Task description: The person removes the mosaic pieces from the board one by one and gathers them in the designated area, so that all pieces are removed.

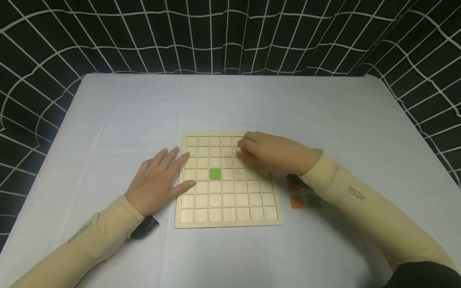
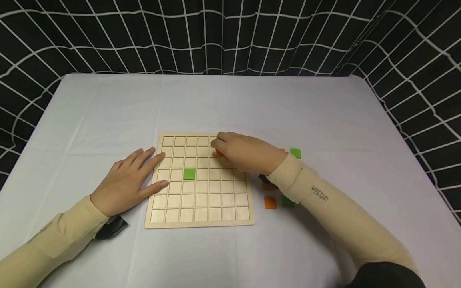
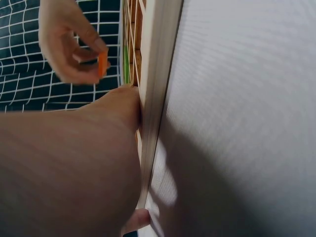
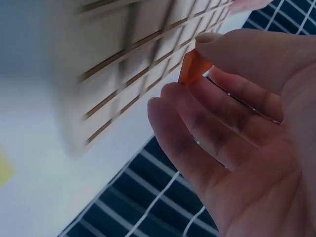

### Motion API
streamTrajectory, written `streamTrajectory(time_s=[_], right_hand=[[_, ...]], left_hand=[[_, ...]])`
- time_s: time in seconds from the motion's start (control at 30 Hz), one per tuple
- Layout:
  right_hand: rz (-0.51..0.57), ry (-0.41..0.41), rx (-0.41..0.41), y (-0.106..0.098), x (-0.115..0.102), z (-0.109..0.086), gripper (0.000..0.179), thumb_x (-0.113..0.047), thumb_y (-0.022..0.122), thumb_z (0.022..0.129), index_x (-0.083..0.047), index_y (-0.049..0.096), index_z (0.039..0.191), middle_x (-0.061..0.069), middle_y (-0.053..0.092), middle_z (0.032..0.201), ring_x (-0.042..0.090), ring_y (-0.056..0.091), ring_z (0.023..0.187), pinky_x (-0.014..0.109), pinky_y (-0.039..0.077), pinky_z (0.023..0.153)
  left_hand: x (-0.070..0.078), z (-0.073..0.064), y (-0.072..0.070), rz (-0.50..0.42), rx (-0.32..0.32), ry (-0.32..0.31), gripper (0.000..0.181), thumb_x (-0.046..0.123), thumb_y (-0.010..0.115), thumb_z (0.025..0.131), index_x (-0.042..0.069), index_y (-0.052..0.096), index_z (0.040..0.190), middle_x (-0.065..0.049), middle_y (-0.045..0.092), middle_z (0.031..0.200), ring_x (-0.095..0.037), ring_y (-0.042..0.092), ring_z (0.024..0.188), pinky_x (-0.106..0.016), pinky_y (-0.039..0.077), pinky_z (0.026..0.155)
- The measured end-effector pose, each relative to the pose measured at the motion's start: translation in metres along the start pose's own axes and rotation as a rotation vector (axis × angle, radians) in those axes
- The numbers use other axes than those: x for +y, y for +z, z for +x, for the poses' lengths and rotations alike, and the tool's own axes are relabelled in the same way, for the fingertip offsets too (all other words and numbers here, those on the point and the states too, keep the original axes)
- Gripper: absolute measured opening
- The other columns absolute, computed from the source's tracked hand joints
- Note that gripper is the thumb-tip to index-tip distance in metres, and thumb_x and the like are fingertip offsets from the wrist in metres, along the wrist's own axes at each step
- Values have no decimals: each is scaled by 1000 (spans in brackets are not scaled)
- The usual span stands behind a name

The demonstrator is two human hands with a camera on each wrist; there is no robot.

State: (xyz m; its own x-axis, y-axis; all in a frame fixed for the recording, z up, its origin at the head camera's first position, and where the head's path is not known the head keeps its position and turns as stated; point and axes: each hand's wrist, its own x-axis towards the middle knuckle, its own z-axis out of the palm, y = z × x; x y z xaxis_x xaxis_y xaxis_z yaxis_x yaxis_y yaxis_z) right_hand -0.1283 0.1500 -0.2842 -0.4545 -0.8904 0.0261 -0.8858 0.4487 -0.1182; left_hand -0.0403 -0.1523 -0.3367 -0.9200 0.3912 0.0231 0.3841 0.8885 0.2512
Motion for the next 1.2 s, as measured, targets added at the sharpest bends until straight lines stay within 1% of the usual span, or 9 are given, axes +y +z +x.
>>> streamTrajectory(time_s=[0.07, 0.23, 0.37, 0.53, 0.7, 0.8, 0.97, 1.13, 1.2], right_hand=[[8, 7, 22, 0, 6, -12, 22, -8, 64, 90, -1, 58, 110, 5, 59, 100, 16, 58, 90, 26, 52, 78], [47, 57, 19, -3, 17, -42, 24, 3, 66, 86, -3, 59, 108, 4, 58, 103, 16, 57, 96, 28, 52, 81], [62, 151, -11, -8, 23, -64, 28, 3, 70, 83, -3, 61, 108, 3, 57, 103, 15, 56, 93, 27, 53, 78], [38, 265, -36, -11, 30, -91, 32, 1, 73, 81, -3, 63, 111, 3, 59, 104, 15, 57, 90, 29, 54, 74], [0, 339, -32, -8, 40, -116, 41, 7, 78, 72, -5, 64, 109, 2, 60, 101, 15, 58, 89, 30, 55, 74], [-32, 356, -14, -7, 45, -127, 42, 6, 80, 69, -5, 65, 106, 2, 62, 98, 16, 60, 89, 32, 56, 76], [-67, 396, 11, -9, 50, -140, 35, 4, 79, 72, -4, 68, 104, 4, 64, 96, 18, 62, 86, 38, 56, 76], [-71, 495, -61, -11, 53, -152, 37, 6, 77, 73, -5, 67, 108, 5, 64, 101, 20, 63, 92, 40, 55, 81], [-43, 540, -95, -12, 56, -156, 38, 5, 76, 76, -4, 66, 111, 6, 64, 104, 22, 63, 95, 42, 55, 83]], left_hand=[[0, 0, 0, -1, 1, 1, 71, 55, 54, 91, 14, 38, 147, -17, 37, 150, -42, 33, 136, -61, 36, 98], [0, 0, 0, 4, 4, 5, 71, 55, 54, 91, 14, 38, 147, -18, 37, 149, -42, 34, 135, -61, 37, 97], [-1, 1, -2, 4, 4, 11, 70, 54, 54, 92, 14, 38, 147, -18, 37, 149, -43, 34, 135, -61, 37, 97], [-1, 2, -1, -2, 6, 18, 71, 54, 54, 92, 14, 38, 147, -18, 37, 149, -43, 34, 135, -61, 37, 97], [0, 2, -1, -6, -4, 19, 71, 55, 53, 92, 15, 37, 148, -18, 37, 150, -42, 33, 136, -61, 36, 98], [0, 2, -1, 1, -4, 17, 71, 56, 53, 92, 15, 37, 148, -18, 37, 150, -42, 33, 136, -61, 36, 98], [-1, 2, -1, -1, -5, 9, 71, 56, 52, 92, 15, 37, 147, -17, 37, 150, -42, 34, 136, -61, 36, 98], [-1, 1, 0, -5, -9, 2, 71, 56, 52, 92, 16, 37, 148, -17, 36, 150, -42, 33, 136, -61, 36, 98], [-1, 1, 0, -5, -12, -1, 71, 56, 52, 92, 16, 36, 148, -17, 36, 150, -42, 33, 136, -61, 36, 98]])
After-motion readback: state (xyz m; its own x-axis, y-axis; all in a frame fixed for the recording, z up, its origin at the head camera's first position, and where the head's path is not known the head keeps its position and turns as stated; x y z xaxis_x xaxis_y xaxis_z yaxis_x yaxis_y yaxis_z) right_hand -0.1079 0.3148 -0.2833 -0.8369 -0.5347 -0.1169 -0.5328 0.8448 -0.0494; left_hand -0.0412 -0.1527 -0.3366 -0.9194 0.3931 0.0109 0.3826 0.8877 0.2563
